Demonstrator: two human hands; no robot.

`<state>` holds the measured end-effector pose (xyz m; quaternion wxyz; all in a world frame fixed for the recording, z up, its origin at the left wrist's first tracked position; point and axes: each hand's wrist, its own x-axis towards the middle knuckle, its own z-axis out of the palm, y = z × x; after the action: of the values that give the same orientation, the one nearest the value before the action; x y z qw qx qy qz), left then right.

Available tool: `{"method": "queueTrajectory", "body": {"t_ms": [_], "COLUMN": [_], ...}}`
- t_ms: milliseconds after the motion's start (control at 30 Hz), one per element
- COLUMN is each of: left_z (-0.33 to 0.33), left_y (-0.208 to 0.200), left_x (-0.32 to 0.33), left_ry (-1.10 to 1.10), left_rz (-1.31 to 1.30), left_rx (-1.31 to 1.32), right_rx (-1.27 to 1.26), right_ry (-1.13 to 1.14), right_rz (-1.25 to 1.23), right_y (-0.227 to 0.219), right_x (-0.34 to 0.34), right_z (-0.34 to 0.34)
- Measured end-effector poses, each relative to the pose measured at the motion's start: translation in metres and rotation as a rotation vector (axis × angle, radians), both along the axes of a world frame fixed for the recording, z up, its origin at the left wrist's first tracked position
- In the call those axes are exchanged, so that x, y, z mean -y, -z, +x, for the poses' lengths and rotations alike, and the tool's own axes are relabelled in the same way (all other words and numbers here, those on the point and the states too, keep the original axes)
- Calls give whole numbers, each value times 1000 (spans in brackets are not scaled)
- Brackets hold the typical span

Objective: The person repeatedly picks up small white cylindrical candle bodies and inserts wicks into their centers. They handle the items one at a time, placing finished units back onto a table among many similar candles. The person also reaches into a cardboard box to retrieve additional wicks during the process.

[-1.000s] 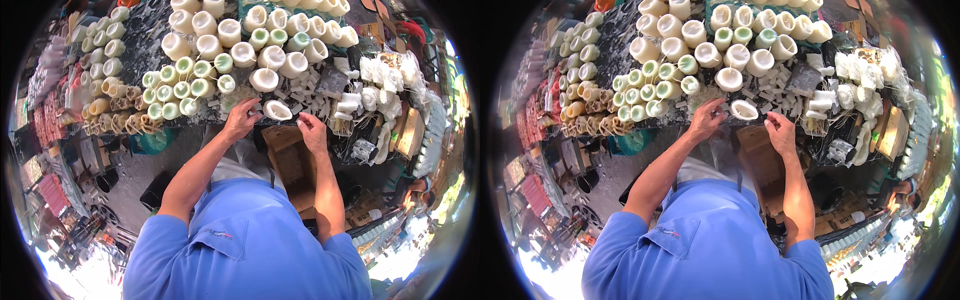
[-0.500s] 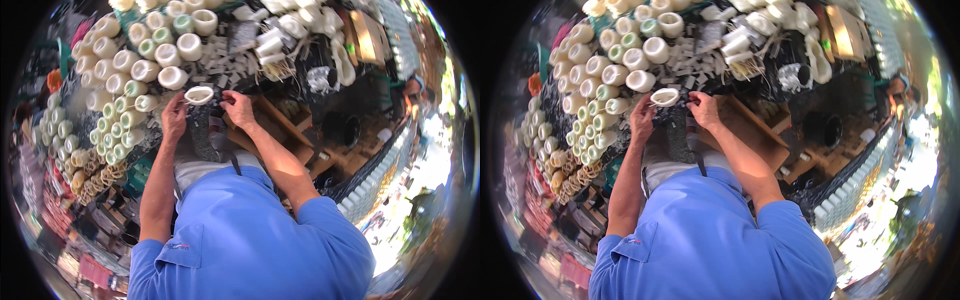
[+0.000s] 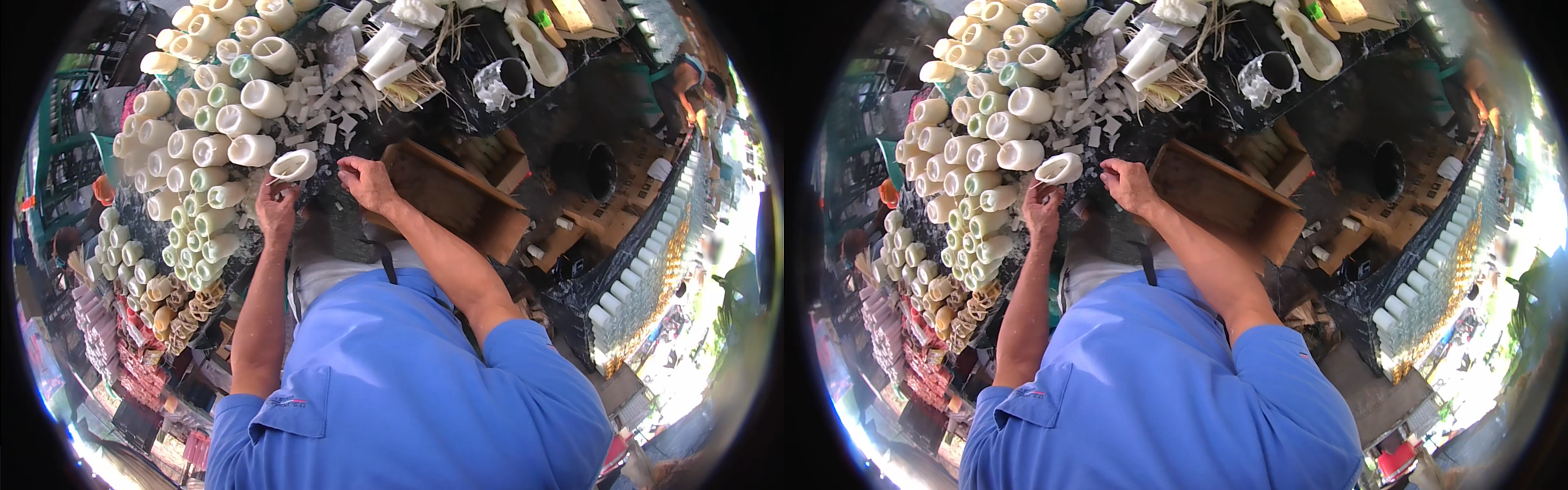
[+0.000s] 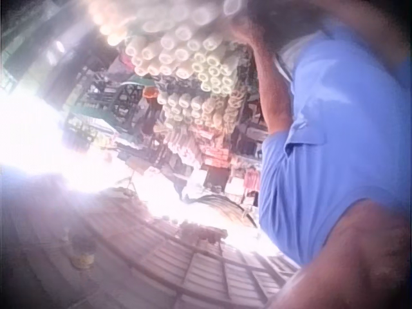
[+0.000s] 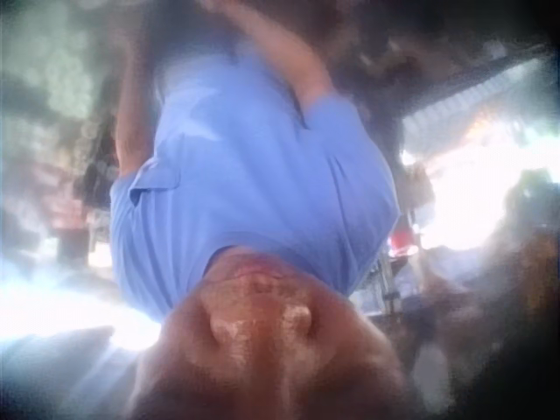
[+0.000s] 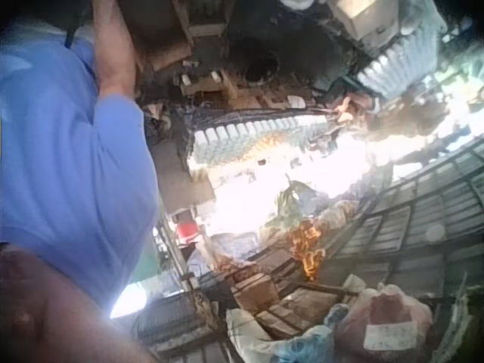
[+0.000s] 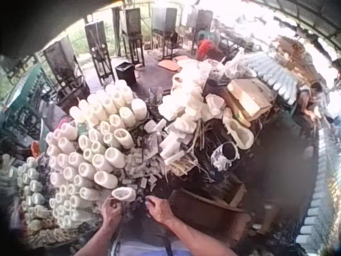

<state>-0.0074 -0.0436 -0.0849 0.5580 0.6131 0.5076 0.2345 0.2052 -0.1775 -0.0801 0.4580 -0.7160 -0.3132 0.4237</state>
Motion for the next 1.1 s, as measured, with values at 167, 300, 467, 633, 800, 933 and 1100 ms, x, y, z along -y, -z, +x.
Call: {"method": "queueTrajectory", "body": {"t_ms": [167, 300, 467, 633, 800, 933, 1100], "left_z": [22, 37, 46, 46, 42, 37, 30], "left_y": [-6, -9, -13, -16, -11, -12, -22], "left_x": [24, 33, 35, 32, 22, 12, 11], "left_ry": [-95, -169, -151, -102, -21, 25, 55], "left_rz": [88, 91, 207, 255, 260, 199, 225], "left_rx": [4, -84, -127, -189, -129, -98, -90], "right_rx": [221, 244, 189, 113, 119, 33, 250], "right_ry": [-160, -324, -448, -453, -488, -448, -284], "right_rz": [164, 176, 67, -20, -64, -57, -112], "right_y": [-3, -6, -13, -21, -24, -18, -20], "right_x": [-33, -61, -73, -68, -65, -60, -47], "right_z": [4, 16, 23, 22, 27, 27, 26]}}
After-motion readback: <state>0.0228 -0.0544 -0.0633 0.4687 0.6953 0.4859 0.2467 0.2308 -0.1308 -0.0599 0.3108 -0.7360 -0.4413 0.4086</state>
